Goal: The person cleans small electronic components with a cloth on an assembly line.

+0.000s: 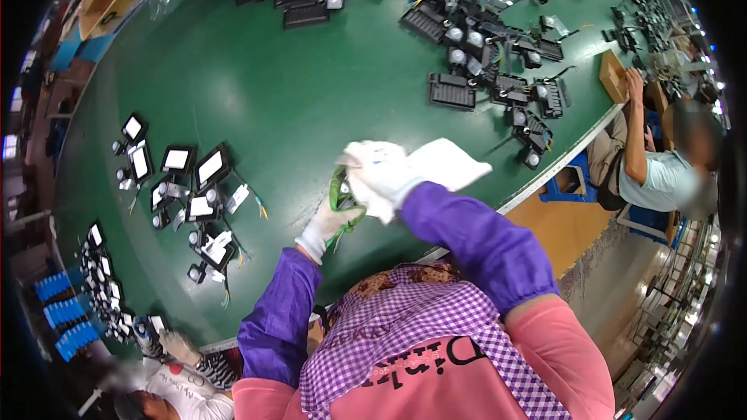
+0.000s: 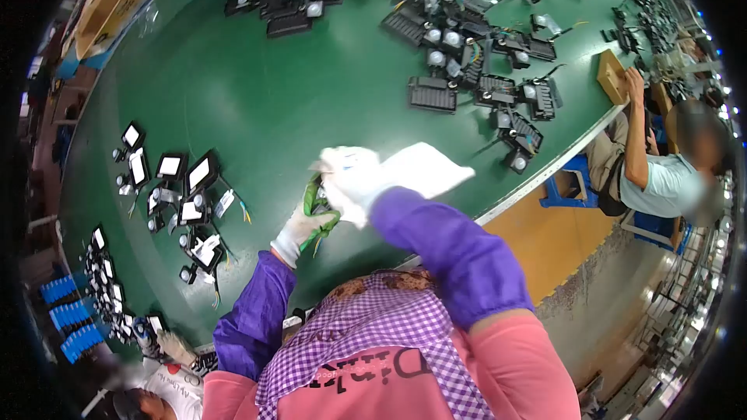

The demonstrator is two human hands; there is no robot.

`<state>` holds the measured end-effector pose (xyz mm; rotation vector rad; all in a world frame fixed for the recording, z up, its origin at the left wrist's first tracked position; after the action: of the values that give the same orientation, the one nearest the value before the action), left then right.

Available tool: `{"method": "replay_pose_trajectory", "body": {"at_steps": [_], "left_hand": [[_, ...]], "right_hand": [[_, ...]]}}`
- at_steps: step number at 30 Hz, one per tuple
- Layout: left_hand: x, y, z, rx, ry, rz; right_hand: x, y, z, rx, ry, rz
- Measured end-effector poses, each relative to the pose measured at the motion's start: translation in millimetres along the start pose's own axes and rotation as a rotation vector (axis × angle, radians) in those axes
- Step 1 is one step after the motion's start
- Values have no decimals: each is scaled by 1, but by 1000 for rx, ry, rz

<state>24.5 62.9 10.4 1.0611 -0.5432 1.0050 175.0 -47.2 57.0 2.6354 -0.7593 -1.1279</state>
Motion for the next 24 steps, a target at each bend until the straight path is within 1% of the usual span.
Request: {"method": "replay_pose_trajectory", "body": {"at_steps": [1, 2, 3, 5, 6, 7, 8, 9, 10, 11, 12, 13, 15, 16, 17, 19, 20, 21, 23, 24], "left_hand": [[-2, 0, 1, 22, 40, 12], [-8, 0, -5, -10, 60, -18], [-13, 1, -12, -38, 77, -51], [21, 20, -1, 65, 24, -65], [33, 29, 4, 116, 3, -73], [37, 37, -9, 69, 68, 71], [39, 56, -36, 110, 59, -83], [56, 77, -44, 257, 20, -160], [62, 91, -71, 328, -155, -289], [51, 104, -104, 377, -649, -157], [51, 112, -126, 626, -1169, -344], [88, 100, -76, 944, -1600, -269], [151, 61, -9, 834, -1388, 15], [152, 29, 8, 747, -1447, 252], [149, -6, 22, 651, -1491, 491], [156, -82, 54, 309, -1232, 406], [156, -120, 67, 276, -1257, 414], [155, -157, 78, 243, -1283, 422], [155, -221, 99, 240, -1398, 422], [159, -244, 111, 179, -1440, 377]], "right_hand": [[-12, -6, -1, -5, 44, -28], [-23, -13, -2, -8, 87, -57], [-29, -14, 5, 14, 58, -68], [-18, -17, 21, -85, 69, -144], [-24, -2, 7, -165, -29, -63], [10, -3, 44, 59, 14, -149], [11, 21, 29, 70, -91, -23], [10, 43, 10, 41, -294, 134], [10, 66, -10, 44, -493, 298], [24, 78, -9, 65, -628, 429], [37, 91, -9, 105, -763, 562], [62, 97, 4, 208, -726, 629], [93, 111, 9, 373, -399, 590], [94, 117, 9, 399, -446, 620], [97, 122, 11, 404, -425, 618], [109, 128, 22, 408, -383, 612], [118, 130, 30, 368, -308, 606], [113, 134, 27, 381, -255, 554], [111, 136, 30, 429, -100, 490], [111, 136, 32, 449, -24, 458]]}}
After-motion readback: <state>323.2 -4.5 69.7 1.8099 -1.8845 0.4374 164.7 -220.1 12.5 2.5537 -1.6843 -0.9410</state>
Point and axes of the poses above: each hand's wrist, its own y-axis away from the middle knuckle, its own z-axis out of the palm, x = y × z, the point moved 1 cm from there along -y, towards the middle knuckle, and after that the axes turned 11 degrees about -x, right-handed, at the moved point
